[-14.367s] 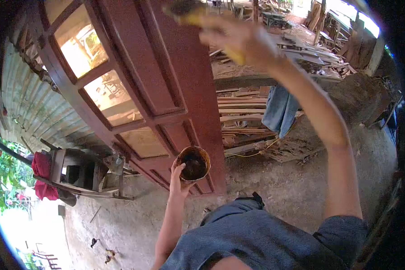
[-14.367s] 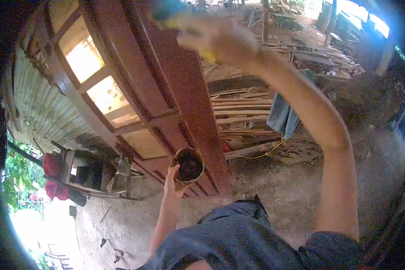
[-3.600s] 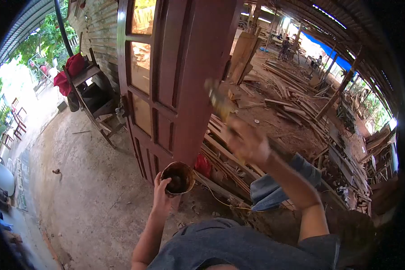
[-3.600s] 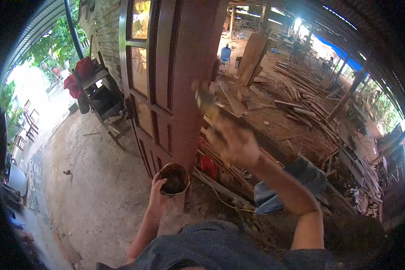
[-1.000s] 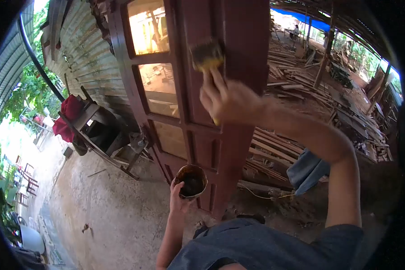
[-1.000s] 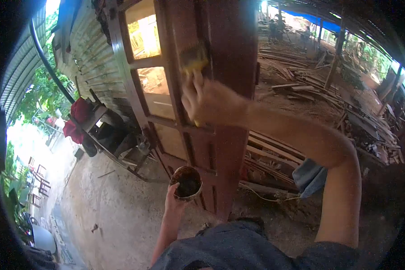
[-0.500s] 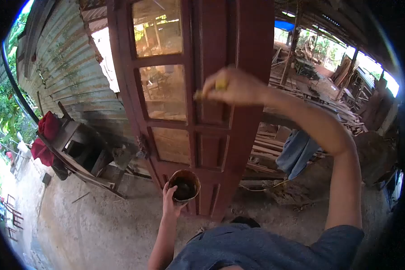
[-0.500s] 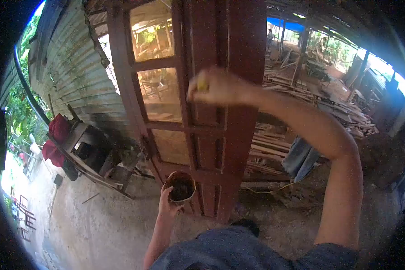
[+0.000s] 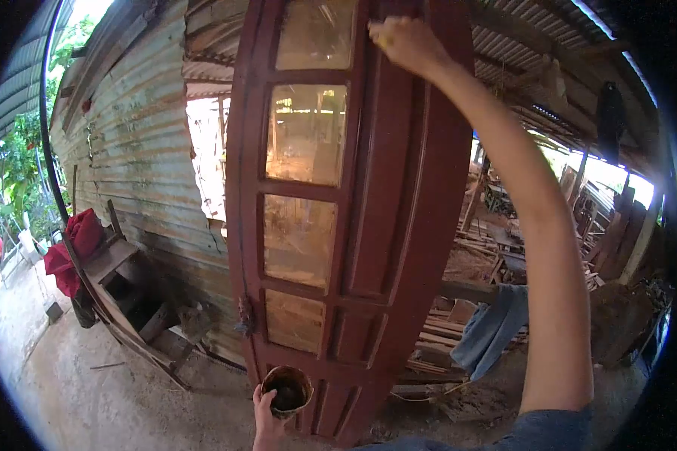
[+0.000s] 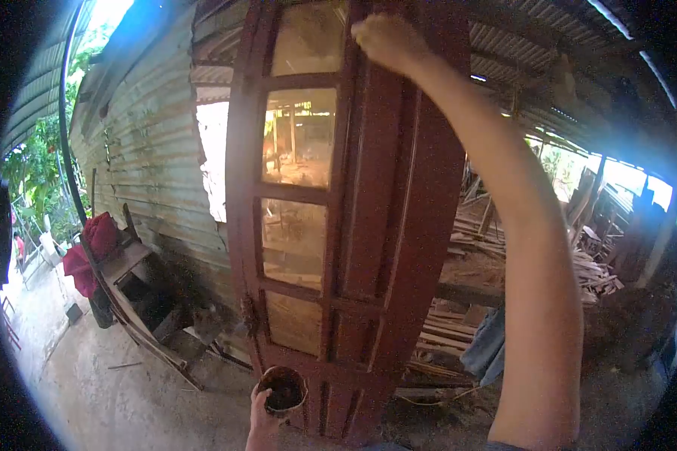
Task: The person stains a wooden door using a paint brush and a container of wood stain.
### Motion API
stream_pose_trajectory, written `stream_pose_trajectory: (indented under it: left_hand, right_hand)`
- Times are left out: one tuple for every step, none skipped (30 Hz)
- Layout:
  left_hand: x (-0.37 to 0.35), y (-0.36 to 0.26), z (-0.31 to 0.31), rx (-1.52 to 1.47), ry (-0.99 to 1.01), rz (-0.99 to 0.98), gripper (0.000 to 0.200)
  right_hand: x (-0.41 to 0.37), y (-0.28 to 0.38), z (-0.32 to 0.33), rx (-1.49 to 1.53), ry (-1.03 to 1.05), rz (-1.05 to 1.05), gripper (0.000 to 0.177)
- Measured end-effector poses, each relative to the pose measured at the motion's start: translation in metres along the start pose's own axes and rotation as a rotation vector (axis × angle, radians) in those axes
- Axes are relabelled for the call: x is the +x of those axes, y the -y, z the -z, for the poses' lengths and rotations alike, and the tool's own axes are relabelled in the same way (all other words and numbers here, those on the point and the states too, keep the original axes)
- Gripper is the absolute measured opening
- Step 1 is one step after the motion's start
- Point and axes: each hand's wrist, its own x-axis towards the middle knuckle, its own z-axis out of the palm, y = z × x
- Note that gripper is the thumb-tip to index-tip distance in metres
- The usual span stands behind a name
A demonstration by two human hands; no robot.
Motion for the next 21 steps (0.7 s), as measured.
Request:
stream_pose_trajectory:
  left_hand:
    - [-0.006,-0.003,-0.003,-0.008,-0.017,0.012,0.069]
    - [-0.010,-0.003,-0.006,-0.020,-0.034,0.026,0.069]
    - [-0.009,0.000,-0.005,-0.032,-0.030,0.024,0.069]
    - [-0.008,0.003,-0.003,-0.010,-0.043,-0.001,0.067]
    - [-0.007,0.005,-0.002,0.015,-0.059,-0.026,0.065]
    - [-0.006,0.005,-0.003,0.010,-0.061,-0.029,0.065]
    - [-0.006,0.004,-0.004,0.071,-0.084,0.005,0.066]
    - [-0.007,0.002,-0.005,0.134,-0.106,0.042,0.068]
    - [-0.008,-0.001,-0.008,0.138,-0.107,0.045,0.068]
    - [-0.010,-0.005,-0.013,0.125,-0.106,0.083,0.068]
    - [-0.011,-0.008,-0.017,0.111,-0.105,0.121,0.070]
    - [-0.011,-0.009,-0.019,0.116,-0.103,0.124,0.070]
    - [-0.010,-0.010,-0.021,0.118,-0.089,0.131,0.072]
    - [-0.009,-0.010,-0.022,0.119,-0.073,0.138,0.074]
    - [-0.008,-0.009,-0.023,0.121,-0.066,0.139,0.074]
    - [-0.007,-0.007,-0.023,0.173,-0.070,0.139,0.073]
    - [-0.004,-0.007,-0.025,0.226,-0.072,0.135,0.071]
    - [-0.006,-0.010,-0.030,0.230,-0.059,0.128,0.071]
    - [-0.011,-0.013,-0.036,0.189,-0.082,0.159,0.069]
    - [-0.012,-0.014,-0.041,0.148,-0.105,0.194,0.066]
    - [0.028,0.030,0.011,0.096,0.064,0.075,0.063]
  right_hand:
    - [-0.010,0.011,-0.016,0.020,0.032,0.043,0.024]
    - [-0.030,0.033,-0.019,-0.040,0.031,0.125,0.022]
    - [-0.050,0.060,-0.034,-0.101,-0.104,0.195,0.018]
    - [-0.070,0.094,-0.033,-0.460,0.058,0.311,0.015]
    - [-0.093,0.124,-0.027,-0.341,0.000,0.380,0.012]
    - [-0.118,0.156,-0.022,-0.285,0.211,0.408,0.011]
    - [-0.138,0.183,-0.010,-0.176,0.255,0.466,0.010]
    - [-0.159,0.203,0.005,-0.115,0.233,0.540,0.012]
    - [-0.185,0.226,0.013,-0.130,0.221,0.542,0.013]
    - [-0.208,0.245,0.020,-0.145,0.210,0.543,0.014]
    - [-0.224,0.254,0.035,-0.094,0.236,0.617,0.017]
    - [-0.234,0.259,0.051,-0.043,0.261,0.692,0.019]
    - [-0.240,0.264,0.065,0.194,0.426,0.704,0.019]
    - [-0.242,0.266,0.074,0.433,0.588,0.707,0.020]
    - [-0.243,0.264,0.077,0.427,0.592,0.703,0.020]
    - [-0.245,0.260,0.078,0.814,0.714,0.531,0.015]
    - [-0.244,0.257,0.079,1.193,0.812,0.331,0.013]
    - [-0.233,0.250,0.080,1.025,0.823,0.435,0.013]
    - [-0.214,0.236,0.076,0.850,0.830,0.535,0.013]
    - [-0.191,0.215,0.075,0.797,0.626,0.454,0.012]
    - [-0.162,0.191,0.075,0.741,0.425,0.373,0.011]
